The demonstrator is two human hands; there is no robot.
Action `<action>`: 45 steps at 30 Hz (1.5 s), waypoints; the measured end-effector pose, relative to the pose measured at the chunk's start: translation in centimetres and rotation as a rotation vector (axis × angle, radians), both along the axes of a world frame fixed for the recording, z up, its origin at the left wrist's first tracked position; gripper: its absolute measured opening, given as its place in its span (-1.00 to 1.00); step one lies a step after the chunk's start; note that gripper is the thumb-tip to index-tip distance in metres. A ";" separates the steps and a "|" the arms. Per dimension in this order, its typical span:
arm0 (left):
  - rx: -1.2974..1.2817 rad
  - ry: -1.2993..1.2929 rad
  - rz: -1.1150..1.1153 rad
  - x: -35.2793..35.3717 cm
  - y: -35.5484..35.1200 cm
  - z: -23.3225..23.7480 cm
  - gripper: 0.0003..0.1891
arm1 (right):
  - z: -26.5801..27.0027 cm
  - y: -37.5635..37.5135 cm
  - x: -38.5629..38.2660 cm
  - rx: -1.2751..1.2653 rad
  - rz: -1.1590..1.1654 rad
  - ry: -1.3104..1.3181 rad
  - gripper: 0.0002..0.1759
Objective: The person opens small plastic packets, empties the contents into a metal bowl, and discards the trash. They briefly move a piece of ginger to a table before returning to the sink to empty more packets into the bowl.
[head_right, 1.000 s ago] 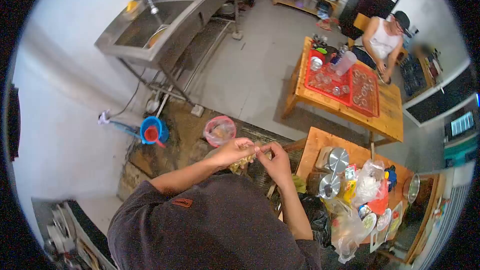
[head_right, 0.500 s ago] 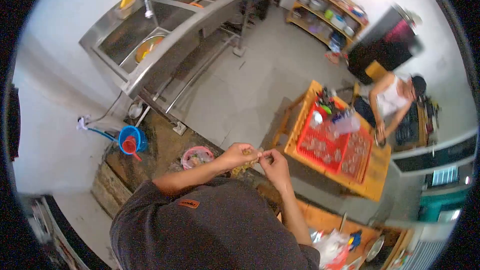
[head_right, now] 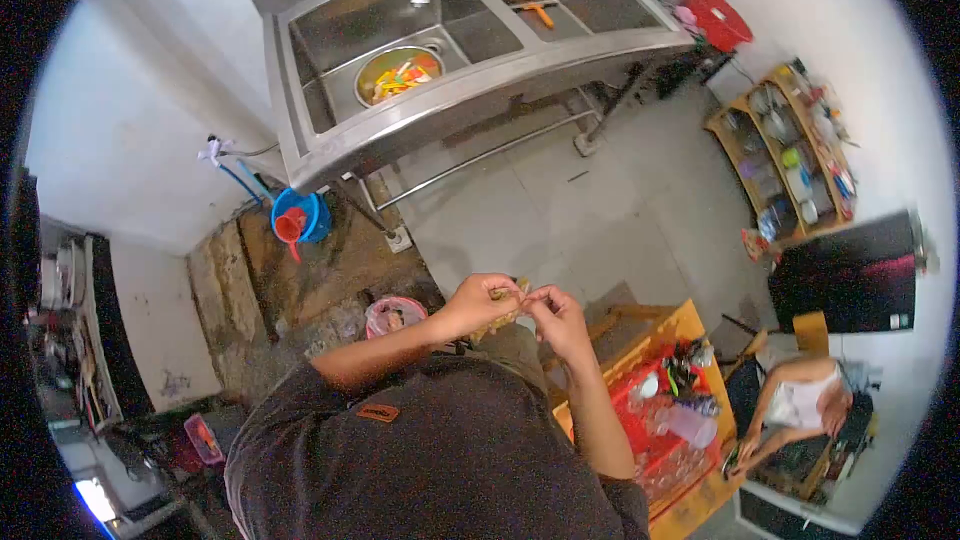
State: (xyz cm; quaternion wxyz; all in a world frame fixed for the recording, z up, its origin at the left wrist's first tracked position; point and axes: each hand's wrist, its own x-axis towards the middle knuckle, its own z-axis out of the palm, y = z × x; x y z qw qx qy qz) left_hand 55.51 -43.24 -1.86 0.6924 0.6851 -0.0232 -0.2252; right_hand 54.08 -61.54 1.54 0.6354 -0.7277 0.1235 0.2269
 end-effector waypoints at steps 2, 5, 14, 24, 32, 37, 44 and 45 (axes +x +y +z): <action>0.003 -0.067 0.090 2.2 -0.2 -0.5 -0.78 | -0.3 0.0 3.7 0.035 0.053 0.015 -0.90; 0.102 -0.182 0.231 6.2 -1.4 -0.3 -0.78 | -1.0 -0.5 9.5 0.075 0.126 -0.049 -0.88; 0.294 -0.127 0.516 14.2 -0.9 7.3 -0.76 | 3.6 1.2 22.9 0.009 0.513 -0.423 -0.86; 0.457 -0.263 0.750 20.2 3.4 8.9 -0.83 | 3.1 8.9 30.4 -0.064 0.443 -0.805 -0.88; 0.008 -0.004 0.633 27.8 15.9 9.9 -0.83 | 6.1 18.5 40.4 -0.180 0.595 -0.772 -0.85; -0.400 0.115 0.423 33.4 22.7 11.9 -0.81 | 7.3 22.9 46.0 0.167 0.637 -0.547 -0.73; -0.535 0.142 0.476 38.6 26.4 8.5 -0.79 | 3.5 25.0 50.8 0.668 0.666 0.366 -0.54; -0.534 0.143 0.493 39.0 26.7 8.0 -0.79 | 3.3 25.2 51.7 0.616 0.628 0.351 -0.57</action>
